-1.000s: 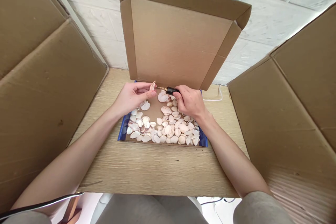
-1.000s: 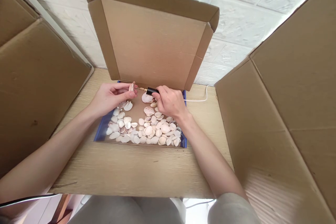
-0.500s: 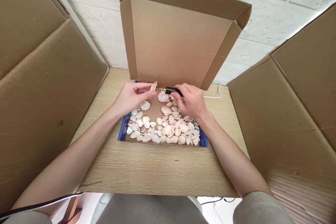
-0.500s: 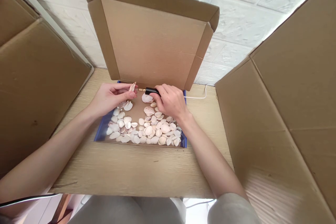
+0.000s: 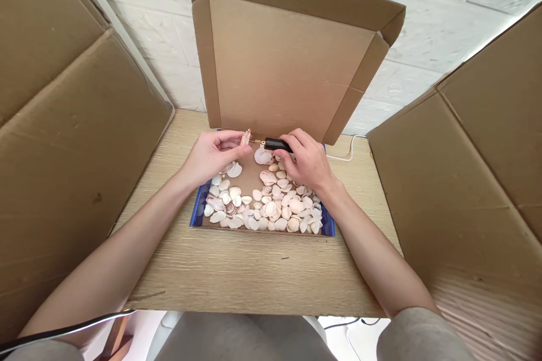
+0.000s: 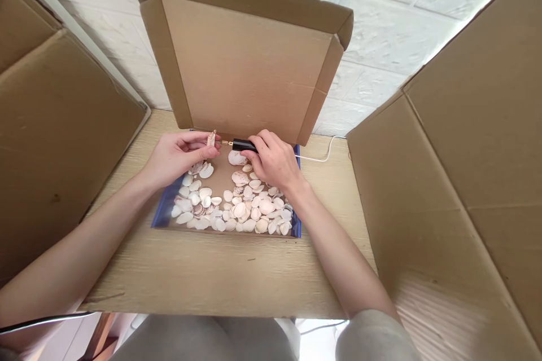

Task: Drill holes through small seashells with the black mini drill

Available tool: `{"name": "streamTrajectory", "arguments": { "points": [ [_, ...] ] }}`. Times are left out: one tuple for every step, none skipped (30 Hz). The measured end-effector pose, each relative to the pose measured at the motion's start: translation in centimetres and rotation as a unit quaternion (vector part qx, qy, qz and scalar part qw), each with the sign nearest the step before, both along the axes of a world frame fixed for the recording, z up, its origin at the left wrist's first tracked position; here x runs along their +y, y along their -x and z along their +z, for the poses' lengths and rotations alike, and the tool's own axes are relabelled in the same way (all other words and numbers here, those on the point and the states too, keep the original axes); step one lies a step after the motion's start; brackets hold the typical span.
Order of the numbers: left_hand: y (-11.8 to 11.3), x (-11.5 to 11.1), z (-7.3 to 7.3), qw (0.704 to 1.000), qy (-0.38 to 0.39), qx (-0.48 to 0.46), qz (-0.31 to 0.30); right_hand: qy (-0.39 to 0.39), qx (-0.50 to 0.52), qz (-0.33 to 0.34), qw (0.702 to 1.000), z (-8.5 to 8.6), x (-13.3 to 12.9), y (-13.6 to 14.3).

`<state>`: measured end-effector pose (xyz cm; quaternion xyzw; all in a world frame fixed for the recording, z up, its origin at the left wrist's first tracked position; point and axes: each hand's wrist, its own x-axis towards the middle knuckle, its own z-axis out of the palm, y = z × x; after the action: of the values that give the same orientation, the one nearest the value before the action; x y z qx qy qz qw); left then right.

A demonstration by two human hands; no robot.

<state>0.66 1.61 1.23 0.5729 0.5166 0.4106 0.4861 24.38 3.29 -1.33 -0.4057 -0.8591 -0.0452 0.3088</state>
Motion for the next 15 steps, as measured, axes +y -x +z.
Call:
{"name": "streamTrajectory", "arguments": {
  "points": [
    [-0.01, 0.00, -0.02, 1.000, 0.000, 0.002, 0.000, 0.007, -0.003, 0.000, 1.000, 0.00, -0.04, 0.02],
    [-0.03, -0.01, -0.02, 1.000, -0.001, 0.006, 0.000, 0.010, -0.004, 0.002, 1.000, 0.01, -0.07, 0.04],
    [-0.06, -0.03, 0.01, 1.000, -0.002, 0.009, -0.001, 0.012, -0.003, 0.007, 1.000, 0.03, -0.08, 0.06],
    [-0.11, -0.06, 0.07, 1.000, -0.003, 0.011, -0.004, 0.015, -0.001, 0.014, 1.000, 0.05, -0.08, 0.08],
    [-0.17, -0.10, 0.16, 1.000, -0.002, 0.012, -0.006, 0.019, 0.003, 0.023, 1.000, 0.07, -0.06, 0.11],
    [-0.24, -0.15, 0.28, 1.000, 0.000, 0.013, -0.009, 0.025, 0.006, 0.032, 0.999, 0.09, -0.03, 0.13],
    [-0.30, -0.20, 0.42, 1.000, 0.003, 0.013, -0.013, 0.033, 0.010, 0.041, 0.999, 0.09, 0.00, 0.15],
    [-0.36, -0.25, 0.56, 1.000, 0.005, 0.013, -0.017, 0.042, 0.014, 0.051, 0.998, 0.08, 0.04, 0.17],
    [-0.39, -0.28, 0.68, 1.000, 0.006, 0.015, -0.022, 0.052, 0.017, 0.059, 0.997, 0.07, 0.08, 0.19],
    [-0.40, -0.30, 0.77, 1.000, 0.006, 0.017, -0.024, 0.062, 0.018, 0.067, 0.996, 0.04, 0.11, 0.21],
    [-0.39, -0.29, 0.82, 0.999, 0.004, 0.021, -0.026, 0.071, 0.017, 0.072, 0.995, 0.01, 0.14, 0.23],
    [-0.36, -0.27, 0.83, 0.999, 0.003, 0.024, -0.030, 0.077, 0.014, 0.074, 0.994, -0.02, 0.16, 0.26],
    [-0.31, -0.24, 0.79, 0.999, 0.002, 0.027, -0.034, 0.081, 0.010, 0.075, 0.994, -0.05, 0.17, 0.28],
    [-0.26, -0.20, 0.72, 0.999, 0.001, 0.029, -0.038, 0.082, 0.006, 0.075, 0.994, -0.08, 0.18, 0.30],
    [-0.20, -0.17, 0.63, 0.999, -0.001, 0.029, -0.042, 0.082, 0.001, 0.077, 0.994, -0.10, 0.19, 0.31]
  ]
}}
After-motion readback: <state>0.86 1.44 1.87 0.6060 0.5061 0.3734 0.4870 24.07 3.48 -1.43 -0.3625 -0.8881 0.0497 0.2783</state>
